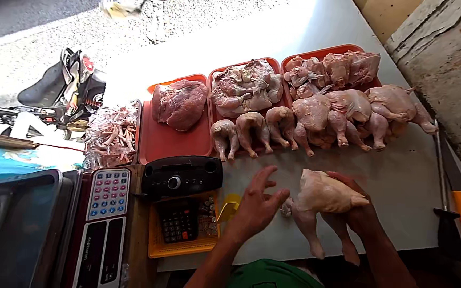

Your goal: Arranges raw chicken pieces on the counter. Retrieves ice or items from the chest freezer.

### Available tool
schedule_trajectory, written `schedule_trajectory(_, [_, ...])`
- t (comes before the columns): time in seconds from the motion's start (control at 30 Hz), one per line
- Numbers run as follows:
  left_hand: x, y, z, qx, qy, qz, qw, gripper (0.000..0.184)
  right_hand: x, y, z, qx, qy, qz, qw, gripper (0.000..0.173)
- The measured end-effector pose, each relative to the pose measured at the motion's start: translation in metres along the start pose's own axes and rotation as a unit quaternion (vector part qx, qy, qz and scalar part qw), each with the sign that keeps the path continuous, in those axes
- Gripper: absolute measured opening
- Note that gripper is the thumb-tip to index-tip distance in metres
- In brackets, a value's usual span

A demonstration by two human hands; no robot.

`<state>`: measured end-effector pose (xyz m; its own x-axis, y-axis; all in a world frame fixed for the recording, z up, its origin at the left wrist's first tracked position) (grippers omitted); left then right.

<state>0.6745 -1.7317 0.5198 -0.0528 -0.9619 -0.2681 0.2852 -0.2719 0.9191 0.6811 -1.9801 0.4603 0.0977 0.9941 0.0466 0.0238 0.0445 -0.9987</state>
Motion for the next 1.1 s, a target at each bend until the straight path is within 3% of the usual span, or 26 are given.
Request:
schedule_trajectory(0.07, [0.007,-0.015,0.041,-0.026,-0.014,0.034,0.999,0.071,0.035,-0.005,0.006,0.002,-0.051,0.005,0.999,0.047])
schedule_trajectory(0.13, [0.0,-0.031,0.074,-0.024,0.023,0.04,0.999,0.081,0.076,-0.01,0.017,0.024,-0.101,-0.005,0.995,0.045])
schedule_trajectory(0.3, [-0.059,-0.059,0.16,-0.017,0.235,0.018,0.972,0.098,0.19,-0.035,0.058,0.052,-0.262,0.042,0.963,0.05])
schedule_trajectory(0.4, [-0.099,-0.059,0.222,-0.027,0.318,0.036,0.947,0.102,0.257,-0.067,0.1,0.032,-0.363,0.047,0.93,0.051])
schedule_trajectory(0.53, [-0.15,-0.075,0.312,0.017,0.418,0.126,0.9,0.099,0.341,-0.098,0.175,-0.012,-0.484,-0.01,0.875,0.053])
schedule_trajectory(0.7, [-0.196,-0.163,0.424,0.024,0.543,0.313,0.779,0.099,0.432,-0.08,0.302,0.079,-0.477,-0.16,0.86,0.038])
schedule_trajectory(0.77, [-0.207,-0.205,0.464,0.011,0.538,0.415,0.733,0.099,0.462,-0.075,0.358,0.129,-0.455,-0.199,0.858,0.034])
schedule_trajectory(0.83, [-0.212,-0.239,0.5,0.032,0.515,0.5,0.696,0.084,0.486,-0.068,0.415,0.169,-0.452,-0.229,0.845,0.033])
schedule_trajectory(0.87, [-0.216,-0.248,0.518,0.042,0.51,0.518,0.685,0.073,0.498,-0.065,0.442,0.178,-0.46,-0.239,0.836,0.034])
schedule_trajectory(0.93, [-0.231,-0.26,0.55,0.06,0.508,0.541,0.668,0.069,0.523,-0.061,0.491,0.18,-0.477,-0.257,0.821,0.037])
schedule_trajectory(1.03, [-0.26,-0.281,0.587,0.047,0.556,0.538,0.632,0.092,0.562,-0.059,0.543,0.184,-0.498,-0.273,0.802,0.036])
schedule_trajectory(1.1, [-0.284,-0.291,0.605,0.042,0.583,0.499,0.639,0.099,0.588,-0.056,0.568,0.191,-0.51,-0.271,0.793,0.033])
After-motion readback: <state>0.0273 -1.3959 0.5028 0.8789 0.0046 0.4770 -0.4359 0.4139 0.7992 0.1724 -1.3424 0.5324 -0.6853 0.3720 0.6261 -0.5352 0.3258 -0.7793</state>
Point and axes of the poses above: each hand's wrist, its own z-axis away from the middle knuckle, its own x-axis out of the palm, y = z × x, the point moved 7 cm from there along -z, towards the middle knuckle, and after that the axes turned 13 degrees about y, right-handed, at the moved point
